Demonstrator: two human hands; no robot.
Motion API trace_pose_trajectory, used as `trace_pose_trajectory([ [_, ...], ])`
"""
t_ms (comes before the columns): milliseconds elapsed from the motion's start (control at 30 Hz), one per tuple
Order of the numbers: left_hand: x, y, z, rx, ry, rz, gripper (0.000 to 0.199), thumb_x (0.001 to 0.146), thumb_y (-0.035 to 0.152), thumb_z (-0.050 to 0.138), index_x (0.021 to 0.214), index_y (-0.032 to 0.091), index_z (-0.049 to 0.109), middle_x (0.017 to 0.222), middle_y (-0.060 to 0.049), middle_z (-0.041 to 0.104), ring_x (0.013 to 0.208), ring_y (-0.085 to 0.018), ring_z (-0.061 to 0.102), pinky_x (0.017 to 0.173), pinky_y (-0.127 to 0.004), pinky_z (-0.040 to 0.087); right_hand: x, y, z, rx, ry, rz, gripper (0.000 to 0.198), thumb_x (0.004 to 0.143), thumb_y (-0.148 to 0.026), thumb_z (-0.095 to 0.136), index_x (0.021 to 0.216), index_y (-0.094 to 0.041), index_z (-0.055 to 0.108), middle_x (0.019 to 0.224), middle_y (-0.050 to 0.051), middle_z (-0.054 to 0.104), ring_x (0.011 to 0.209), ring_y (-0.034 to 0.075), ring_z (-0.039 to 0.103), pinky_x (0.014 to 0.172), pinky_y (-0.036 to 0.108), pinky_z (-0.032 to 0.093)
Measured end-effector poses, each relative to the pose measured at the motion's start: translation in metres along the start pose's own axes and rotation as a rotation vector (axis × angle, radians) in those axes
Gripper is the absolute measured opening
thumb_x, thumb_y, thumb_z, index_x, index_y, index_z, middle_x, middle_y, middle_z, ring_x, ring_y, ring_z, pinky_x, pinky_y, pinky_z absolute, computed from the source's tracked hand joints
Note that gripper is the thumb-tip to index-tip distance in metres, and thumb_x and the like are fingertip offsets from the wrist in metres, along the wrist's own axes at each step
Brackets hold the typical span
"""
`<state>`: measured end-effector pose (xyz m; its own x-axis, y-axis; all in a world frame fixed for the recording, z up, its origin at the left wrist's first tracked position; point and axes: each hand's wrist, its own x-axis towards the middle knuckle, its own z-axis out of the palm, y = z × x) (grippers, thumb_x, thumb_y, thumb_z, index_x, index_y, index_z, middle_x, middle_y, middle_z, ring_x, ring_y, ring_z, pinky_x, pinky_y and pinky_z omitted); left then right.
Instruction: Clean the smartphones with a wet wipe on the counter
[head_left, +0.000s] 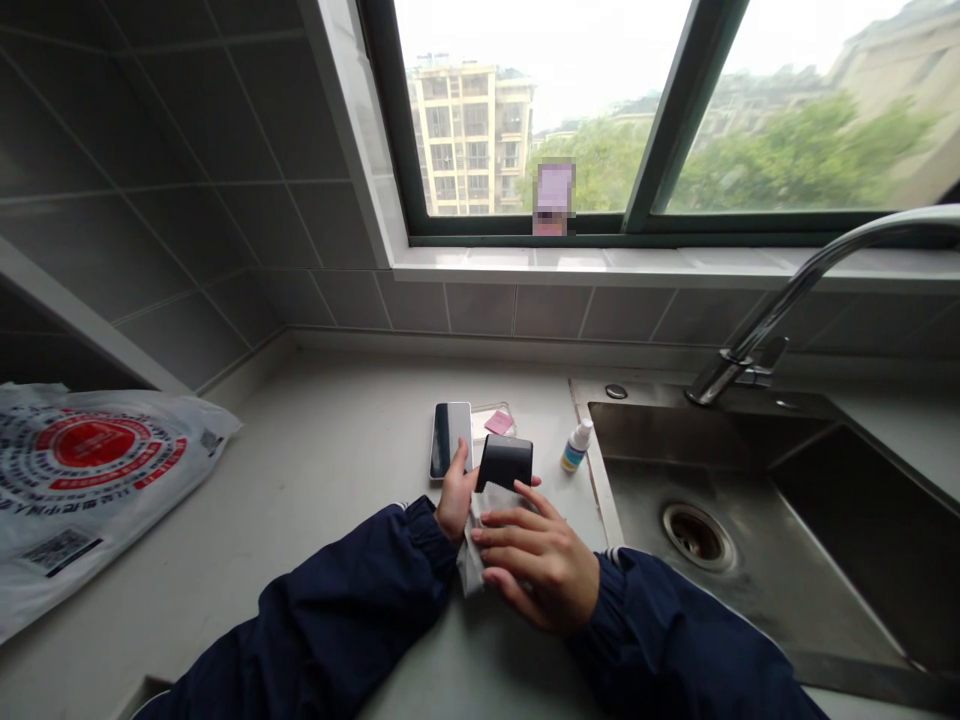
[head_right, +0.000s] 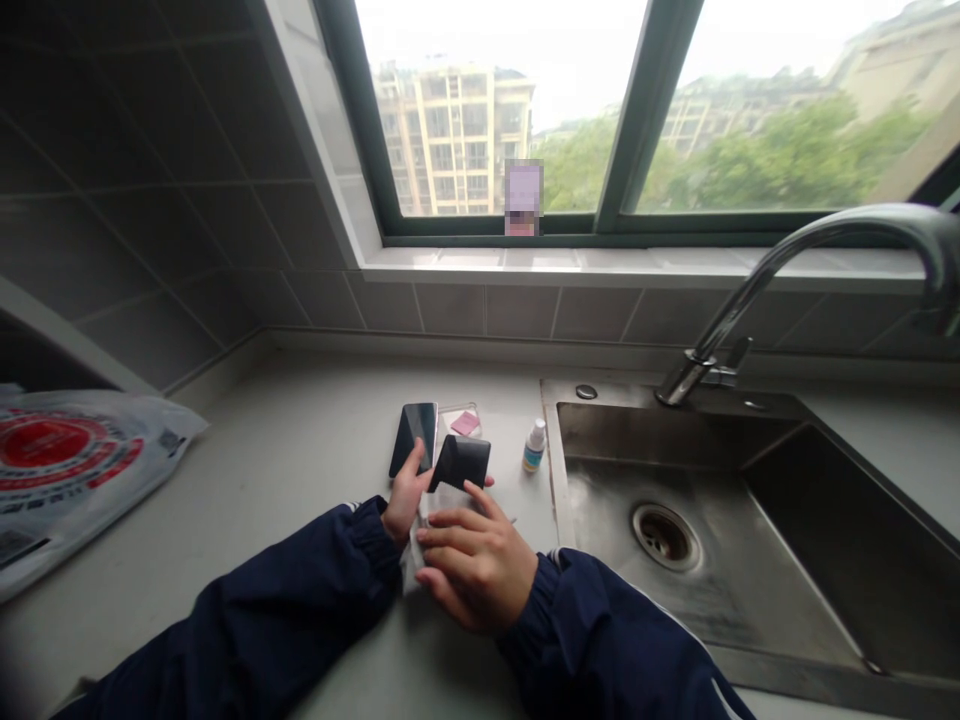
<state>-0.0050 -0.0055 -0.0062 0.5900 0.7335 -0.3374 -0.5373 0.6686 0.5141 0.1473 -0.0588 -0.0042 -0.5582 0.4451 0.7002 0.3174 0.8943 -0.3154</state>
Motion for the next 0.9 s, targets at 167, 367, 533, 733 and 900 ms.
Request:
trace_pose_trajectory([
  [167, -0.0005, 0.0001, 0.0038, 0.002, 0.008, 0.017, 0.098, 0.086, 0.078, 0.023, 0.113, -0.007, 0.064, 0.101, -0.026, 0.071, 0.087, -0.029, 0.07, 0.09, -0.036, 0.048, 0.0002, -0.0008, -0.0008, -0.042, -0.016, 0.048, 0.016, 0.093, -0.024, 0.056, 0.104, -0.023, 0.067, 0.105, 0.002, 0.077, 0.109, 0.018, 0.067, 0.12, 0.045, 0.024],
  [367, -0.001, 0.0003, 0.0048, -0.003, 0.016, 0.004, 0.099, 0.086, 0.078, 0.024, 0.122, -0.008, 0.059, 0.104, -0.027, 0.071, 0.092, -0.031, 0.07, 0.09, -0.036, 0.048, -0.0008, 0.0003, -0.0004, -0.087, -0.04, 0.059, 0.017, 0.094, -0.026, 0.055, 0.105, -0.024, 0.067, 0.105, 0.004, 0.076, 0.112, 0.018, 0.065, 0.119, 0.046, 0.026],
  [533, -0.0004, 0.001, 0.0045, -0.013, 0.022, -0.023, 0.096, 0.087, 0.076, 0.024, 0.129, -0.004, 0.055, 0.11, -0.026, 0.069, 0.102, -0.034, 0.067, 0.093, -0.042, 0.048, -0.0003, 0.0007, -0.0004, -0.069, -0.027, 0.058, 0.016, 0.094, -0.025, 0.056, 0.105, -0.023, 0.067, 0.106, 0.003, 0.076, 0.112, 0.018, 0.065, 0.119, 0.045, 0.026],
  [733, -0.001, 0.0016, 0.0074, -0.025, 0.021, -0.019, 0.094, 0.088, 0.076, 0.025, 0.129, -0.003, 0.056, 0.111, -0.025, 0.069, 0.104, -0.035, 0.066, 0.093, -0.043, 0.049, -0.0007, 0.0001, -0.0007, -0.065, -0.019, 0.064, 0.016, 0.094, -0.026, 0.055, 0.104, -0.023, 0.068, 0.107, 0.003, 0.076, 0.112, 0.019, 0.065, 0.118, 0.045, 0.027],
  [900, -0.0016, 0.0013, 0.008, -0.043, 0.007, -0.023, 0.093, 0.088, 0.076, 0.026, 0.13, -0.002, 0.056, 0.109, -0.025, 0.07, 0.104, -0.036, 0.067, 0.092, -0.044, 0.05, -0.0002, 0.0006, -0.0007, -0.081, -0.028, 0.07, 0.016, 0.094, -0.026, 0.055, 0.104, -0.023, 0.068, 0.106, 0.003, 0.076, 0.112, 0.019, 0.065, 0.117, 0.045, 0.028],
])
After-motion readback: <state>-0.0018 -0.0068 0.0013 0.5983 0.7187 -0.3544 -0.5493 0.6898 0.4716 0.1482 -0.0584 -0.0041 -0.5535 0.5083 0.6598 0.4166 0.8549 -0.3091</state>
